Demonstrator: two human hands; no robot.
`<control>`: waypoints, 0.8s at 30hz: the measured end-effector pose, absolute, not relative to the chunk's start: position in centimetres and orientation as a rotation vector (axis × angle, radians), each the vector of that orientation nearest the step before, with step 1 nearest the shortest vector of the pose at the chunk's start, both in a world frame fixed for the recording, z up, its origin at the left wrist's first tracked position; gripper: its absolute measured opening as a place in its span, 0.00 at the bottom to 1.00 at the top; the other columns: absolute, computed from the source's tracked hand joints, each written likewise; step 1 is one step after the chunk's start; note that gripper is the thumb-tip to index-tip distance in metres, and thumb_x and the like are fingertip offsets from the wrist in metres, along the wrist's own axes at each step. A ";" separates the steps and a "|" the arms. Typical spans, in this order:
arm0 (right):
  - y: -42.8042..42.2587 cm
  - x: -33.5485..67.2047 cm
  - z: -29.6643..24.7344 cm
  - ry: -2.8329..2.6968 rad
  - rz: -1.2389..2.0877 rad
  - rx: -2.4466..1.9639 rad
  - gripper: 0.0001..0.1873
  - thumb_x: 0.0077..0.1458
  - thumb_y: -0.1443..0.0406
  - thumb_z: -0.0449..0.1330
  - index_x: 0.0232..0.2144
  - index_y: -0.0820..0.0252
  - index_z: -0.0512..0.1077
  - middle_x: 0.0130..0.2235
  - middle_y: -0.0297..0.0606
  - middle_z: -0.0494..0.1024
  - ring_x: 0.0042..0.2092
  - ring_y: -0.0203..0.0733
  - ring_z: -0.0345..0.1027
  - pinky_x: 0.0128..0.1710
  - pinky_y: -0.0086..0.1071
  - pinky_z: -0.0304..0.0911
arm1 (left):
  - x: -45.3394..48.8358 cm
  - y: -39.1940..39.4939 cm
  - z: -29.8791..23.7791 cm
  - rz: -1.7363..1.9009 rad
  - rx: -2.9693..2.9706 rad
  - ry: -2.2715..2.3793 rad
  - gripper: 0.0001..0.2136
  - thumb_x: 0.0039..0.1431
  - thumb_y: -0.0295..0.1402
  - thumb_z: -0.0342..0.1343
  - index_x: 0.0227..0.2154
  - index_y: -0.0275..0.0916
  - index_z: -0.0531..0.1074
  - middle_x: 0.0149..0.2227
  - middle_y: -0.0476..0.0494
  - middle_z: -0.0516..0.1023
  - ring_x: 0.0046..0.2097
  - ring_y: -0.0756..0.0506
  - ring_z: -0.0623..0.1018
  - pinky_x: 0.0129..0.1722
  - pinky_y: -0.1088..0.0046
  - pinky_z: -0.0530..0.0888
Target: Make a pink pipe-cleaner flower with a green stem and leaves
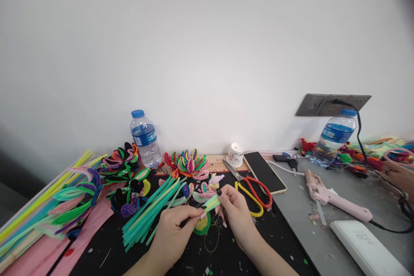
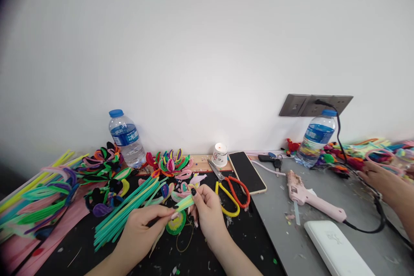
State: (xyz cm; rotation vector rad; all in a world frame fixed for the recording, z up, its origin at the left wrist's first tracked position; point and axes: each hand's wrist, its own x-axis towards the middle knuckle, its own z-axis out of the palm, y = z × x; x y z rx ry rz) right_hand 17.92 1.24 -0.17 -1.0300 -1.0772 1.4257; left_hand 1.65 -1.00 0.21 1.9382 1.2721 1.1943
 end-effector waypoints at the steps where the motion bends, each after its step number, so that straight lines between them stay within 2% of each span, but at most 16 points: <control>1: 1.2 17.9 -0.2 -1.080 1.420 -1.039 0.19 0.50 0.52 0.57 0.22 0.59 0.58 0.16 0.26 0.64 0.14 0.26 0.49 0.12 0.21 0.44 | 1.7 -1.0 0.2 1.187 1.931 1.271 0.06 0.53 0.28 0.55 0.26 0.40 0.77 0.27 0.48 0.81 0.29 0.48 0.79 0.31 0.78 0.75; 5: 1.4 18.2 -0.3 -1.124 1.391 -1.068 0.19 0.50 0.52 0.57 0.23 0.59 0.58 0.16 0.26 0.63 0.15 0.26 0.48 0.12 0.21 0.42 | 1.7 -0.8 0.2 1.125 1.809 1.247 0.06 0.53 0.30 0.55 0.33 0.40 0.75 0.31 0.48 0.80 0.32 0.47 0.79 0.33 0.76 0.76; 9: 1.6 18.5 -0.5 -1.168 1.341 -1.083 0.19 0.51 0.52 0.56 0.23 0.59 0.58 0.16 0.26 0.62 0.15 0.27 0.48 0.13 0.22 0.42 | 1.7 -0.5 0.1 1.047 1.635 1.179 0.11 0.55 0.33 0.53 0.41 0.40 0.70 0.35 0.45 0.79 0.35 0.47 0.78 0.36 0.75 0.76; 13: 1.6 18.4 -0.4 -1.193 1.337 -1.082 0.19 0.49 0.50 0.56 0.23 0.58 0.58 0.16 0.26 0.62 0.15 0.28 0.48 0.13 0.23 0.42 | 1.7 -0.3 0.1 1.021 1.583 1.171 0.09 0.54 0.33 0.53 0.37 0.37 0.71 0.36 0.43 0.78 0.37 0.46 0.77 0.34 0.75 0.75; 17: 1.4 18.4 -0.2 -1.248 1.306 -1.080 0.19 0.51 0.51 0.56 0.23 0.58 0.58 0.16 0.26 0.61 0.16 0.28 0.48 0.14 0.24 0.42 | 1.7 -0.1 0.3 1.038 1.554 1.145 0.09 0.53 0.31 0.53 0.37 0.37 0.73 0.40 0.42 0.78 0.40 0.45 0.77 0.38 0.74 0.75; 24: 1.1 18.5 -0.6 -1.346 1.229 -1.102 0.16 0.54 0.54 0.54 0.23 0.58 0.59 0.18 0.27 0.61 0.18 0.29 0.49 0.16 0.25 0.44 | 1.4 0.0 0.2 1.023 1.550 1.215 0.09 0.53 0.30 0.53 0.35 0.39 0.77 0.36 0.45 0.80 0.38 0.45 0.77 0.38 0.72 0.75</control>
